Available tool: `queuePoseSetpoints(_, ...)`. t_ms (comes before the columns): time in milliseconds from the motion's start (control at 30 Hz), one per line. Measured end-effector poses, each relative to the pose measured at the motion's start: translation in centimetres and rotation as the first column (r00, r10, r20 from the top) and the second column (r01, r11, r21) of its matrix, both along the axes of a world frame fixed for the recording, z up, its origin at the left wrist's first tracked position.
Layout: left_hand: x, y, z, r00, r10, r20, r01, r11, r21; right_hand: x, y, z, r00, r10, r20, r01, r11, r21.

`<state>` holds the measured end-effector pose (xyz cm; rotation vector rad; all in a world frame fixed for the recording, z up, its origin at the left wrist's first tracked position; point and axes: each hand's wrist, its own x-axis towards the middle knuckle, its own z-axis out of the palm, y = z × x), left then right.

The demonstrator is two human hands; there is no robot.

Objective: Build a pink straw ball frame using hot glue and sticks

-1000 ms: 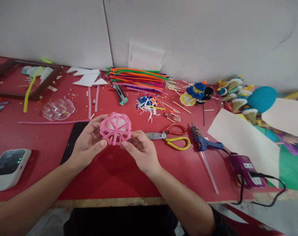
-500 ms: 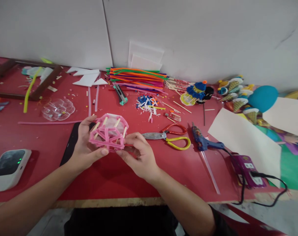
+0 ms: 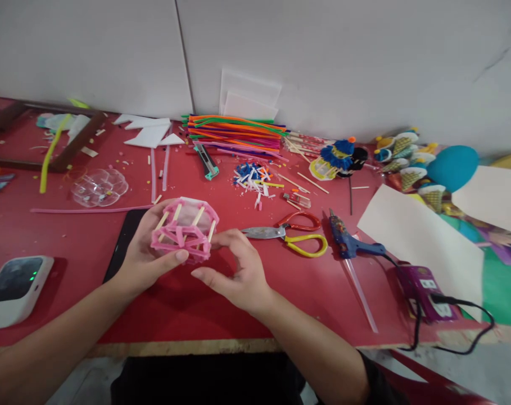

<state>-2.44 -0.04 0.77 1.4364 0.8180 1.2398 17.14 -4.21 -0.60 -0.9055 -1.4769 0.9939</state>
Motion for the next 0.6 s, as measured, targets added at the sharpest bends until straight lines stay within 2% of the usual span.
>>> queuePoseSetpoints(100,0.1,0.0,0.2,1.000,-0.007,-0.008,0.007,1.000,0.010,0.1,-0.1,0.4,0.998,-0.062,0.031,0.060,0.997,0.043)
queuePoseSetpoints(333,0.0,0.1,-0.2,1.000,-0.020,-0.012,0.020,0.999,0.030,-0.1,-0.1,1.0,0.985,-0.172,-0.031,0.173,0.984,0.041)
queuePoseSetpoints(600,0.1,0.1,0.2,0.991,-0.125,0.041,0.126,0.992,-0.019,-0.4,-0.1,1.1,0.967,-0.202,-0.157,0.187,0.976,-0.109)
